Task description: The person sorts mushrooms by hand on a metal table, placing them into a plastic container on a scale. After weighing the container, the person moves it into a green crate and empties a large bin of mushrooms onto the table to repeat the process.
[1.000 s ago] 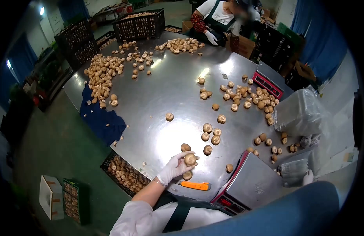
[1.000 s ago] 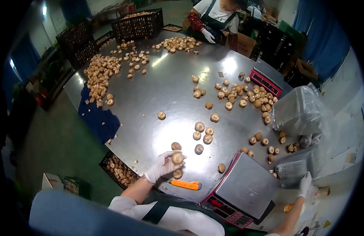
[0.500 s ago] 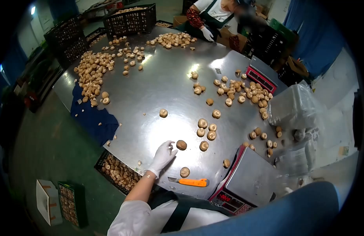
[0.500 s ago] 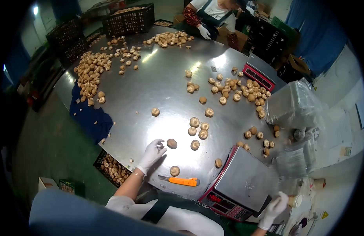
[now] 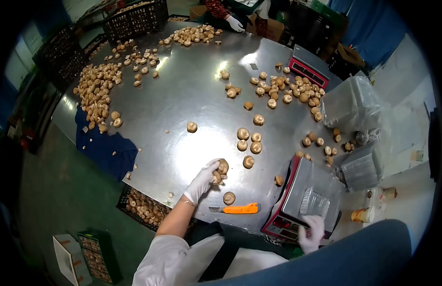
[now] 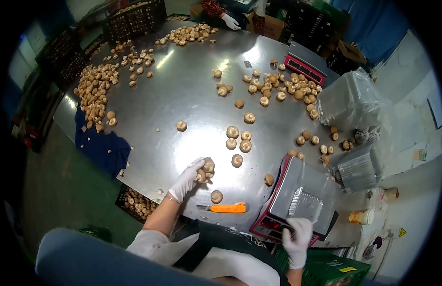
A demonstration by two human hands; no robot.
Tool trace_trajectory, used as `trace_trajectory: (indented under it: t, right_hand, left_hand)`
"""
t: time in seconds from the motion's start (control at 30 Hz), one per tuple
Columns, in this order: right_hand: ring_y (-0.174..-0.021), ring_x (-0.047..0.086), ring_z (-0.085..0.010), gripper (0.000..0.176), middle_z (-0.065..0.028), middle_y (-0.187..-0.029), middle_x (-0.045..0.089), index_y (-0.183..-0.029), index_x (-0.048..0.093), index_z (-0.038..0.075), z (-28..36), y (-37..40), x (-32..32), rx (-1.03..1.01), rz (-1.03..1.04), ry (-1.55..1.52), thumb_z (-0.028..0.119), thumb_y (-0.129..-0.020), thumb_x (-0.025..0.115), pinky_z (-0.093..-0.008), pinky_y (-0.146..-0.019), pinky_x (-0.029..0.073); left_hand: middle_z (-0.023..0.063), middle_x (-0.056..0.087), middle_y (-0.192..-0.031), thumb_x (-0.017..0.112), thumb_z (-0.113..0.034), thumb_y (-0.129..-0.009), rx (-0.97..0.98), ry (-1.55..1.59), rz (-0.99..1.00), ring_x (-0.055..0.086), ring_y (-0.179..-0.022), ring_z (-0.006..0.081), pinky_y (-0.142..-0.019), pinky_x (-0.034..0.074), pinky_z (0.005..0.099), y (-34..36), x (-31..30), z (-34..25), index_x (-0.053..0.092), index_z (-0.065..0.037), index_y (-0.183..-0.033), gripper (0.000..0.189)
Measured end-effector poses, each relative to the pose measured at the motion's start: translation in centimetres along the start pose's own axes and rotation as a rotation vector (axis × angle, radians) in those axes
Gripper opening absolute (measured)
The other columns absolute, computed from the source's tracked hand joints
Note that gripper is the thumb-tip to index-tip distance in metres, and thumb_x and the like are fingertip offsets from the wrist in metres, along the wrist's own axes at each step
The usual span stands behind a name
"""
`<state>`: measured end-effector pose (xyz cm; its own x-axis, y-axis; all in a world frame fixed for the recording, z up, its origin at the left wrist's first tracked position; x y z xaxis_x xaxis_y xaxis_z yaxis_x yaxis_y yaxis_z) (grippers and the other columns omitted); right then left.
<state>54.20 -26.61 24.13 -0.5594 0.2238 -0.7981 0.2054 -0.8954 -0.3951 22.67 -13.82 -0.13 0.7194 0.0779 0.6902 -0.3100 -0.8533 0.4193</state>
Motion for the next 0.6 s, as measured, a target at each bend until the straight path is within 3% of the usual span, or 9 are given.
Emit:
trace_trajectory:
  t: [0.03,0.13,0.23,0.33,0.4,0.47,0.53,0.57,0.6]
  right_hand:
    - [-0.083,0.056,-0.0311,0.029,-0.0114,-0.088,0.060,-0.092,0.062,0.003,1.7,-1.3,2.4,-0.039,0.055,-0.084,-0.001,-0.064,0.064,-0.0399,-0.077,0.044]
    - [-0.076,0.059,-0.0291,0.022,-0.0091,-0.084,0.063,-0.091,0.064,0.005,5.0,-3.6,11.1,-0.164,0.176,-0.310,0.001,-0.070,0.066,-0.0368,-0.070,0.046]
    - [-0.082,0.058,-0.0290,0.021,-0.0091,-0.091,0.062,-0.095,0.063,0.007,7.6,-4.6,18.0,-0.213,0.309,-0.332,0.008,-0.073,0.066,-0.0377,-0.073,0.047]
    - [-0.089,0.056,-0.0274,0.022,-0.0092,-0.097,0.059,-0.096,0.063,0.008,8.3,-4.2,23.0,-0.256,0.393,-0.245,0.014,-0.076,0.065,-0.0380,-0.076,0.047]
    - [-0.095,0.053,-0.0257,0.022,-0.0089,-0.103,0.057,-0.096,0.061,0.009,7.3,-3.2,26.3,-0.270,0.575,0.036,0.018,-0.076,0.065,-0.0377,-0.078,0.047]
    - [-0.091,0.055,-0.0279,0.017,-0.0105,-0.097,0.058,-0.092,0.061,0.007,5.3,-3.5,27.6,-0.211,0.554,-0.039,0.012,-0.075,0.062,-0.0374,-0.079,0.047]
    - [-0.086,0.057,-0.0289,0.014,-0.0125,-0.090,0.059,-0.089,0.060,0.006,0.8,-4.3,28.4,0.179,0.449,-0.524,0.004,-0.076,0.056,-0.0366,-0.078,0.047]
    - [-0.083,0.058,-0.0285,0.014,-0.0144,-0.083,0.058,-0.087,0.059,0.004,-1.2,-4.7,28.6,0.351,0.339,-0.625,0.000,-0.077,0.050,-0.0354,-0.076,0.047]
    - [-0.083,0.059,-0.0266,0.012,-0.0142,-0.079,0.058,-0.088,0.058,0.004,-2.9,-5.2,28.3,0.394,0.294,-0.683,0.002,-0.078,0.051,-0.0337,-0.077,0.046]
  left_hand:
    - [0.0165,0.055,-0.105,0.042,-0.025,-0.097,-0.018,0.035,-0.047,0.064,-0.087,0.0289,-0.061,0.057,0.0366,1.4,0.8,-0.5,0.041,-0.005,-0.131,0.039]
    - [0.0191,0.054,-0.109,0.044,-0.025,-0.097,-0.097,0.169,-0.032,0.063,-0.090,0.0306,-0.064,0.058,0.0390,4.2,2.7,-1.4,0.039,-0.002,-0.131,0.042]
    - [0.0227,0.052,-0.116,0.044,-0.025,-0.096,-0.174,0.262,-0.009,0.060,-0.101,0.0357,-0.067,0.058,0.0396,5.7,2.7,-1.6,0.039,0.000,-0.131,0.043]
    - [0.0238,0.052,-0.119,0.043,-0.024,-0.096,-0.221,0.359,0.024,0.057,-0.107,0.0388,-0.066,0.059,0.0382,6.6,1.5,-1.2,0.040,0.000,-0.130,0.042]
    - [0.0235,0.053,-0.119,0.041,-0.024,-0.096,-0.220,0.404,0.037,0.055,-0.110,0.0409,-0.064,0.059,0.0368,6.8,1.1,-1.3,0.041,0.000,-0.128,0.040]
    - [0.0204,0.056,-0.113,0.040,-0.023,-0.097,-0.228,0.374,-0.010,0.058,-0.106,0.0369,-0.061,0.058,0.0349,6.6,0.0,-1.2,0.043,-0.001,-0.126,0.037]
    - [0.0172,0.057,-0.108,0.041,-0.021,-0.096,-0.034,-0.079,-0.062,0.062,-0.100,0.0308,-0.058,0.056,0.0316,6.2,-1.7,-2.4,0.045,-0.002,-0.124,0.034]
    - [0.0138,0.058,-0.103,0.042,-0.019,-0.096,-0.062,-0.184,-0.134,0.063,-0.092,0.0255,-0.058,0.056,0.0305,7.0,-1.1,-3.4,0.049,-0.004,-0.121,0.030]
    - [0.0138,0.058,-0.103,0.042,-0.019,-0.096,-0.067,-0.183,-0.128,0.063,-0.092,0.0255,-0.058,0.056,0.0305,6.8,-0.8,-3.6,0.049,-0.004,-0.121,0.030]
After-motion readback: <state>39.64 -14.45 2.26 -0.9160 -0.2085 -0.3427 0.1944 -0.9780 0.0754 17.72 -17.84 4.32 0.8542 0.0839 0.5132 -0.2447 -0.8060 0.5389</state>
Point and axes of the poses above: each hand's wrist, its own y-axis away from the middle knuckle, its own x-axis out of the palm, z = x × y, the point moved 8 cm from there along -y, towards the middle knuckle
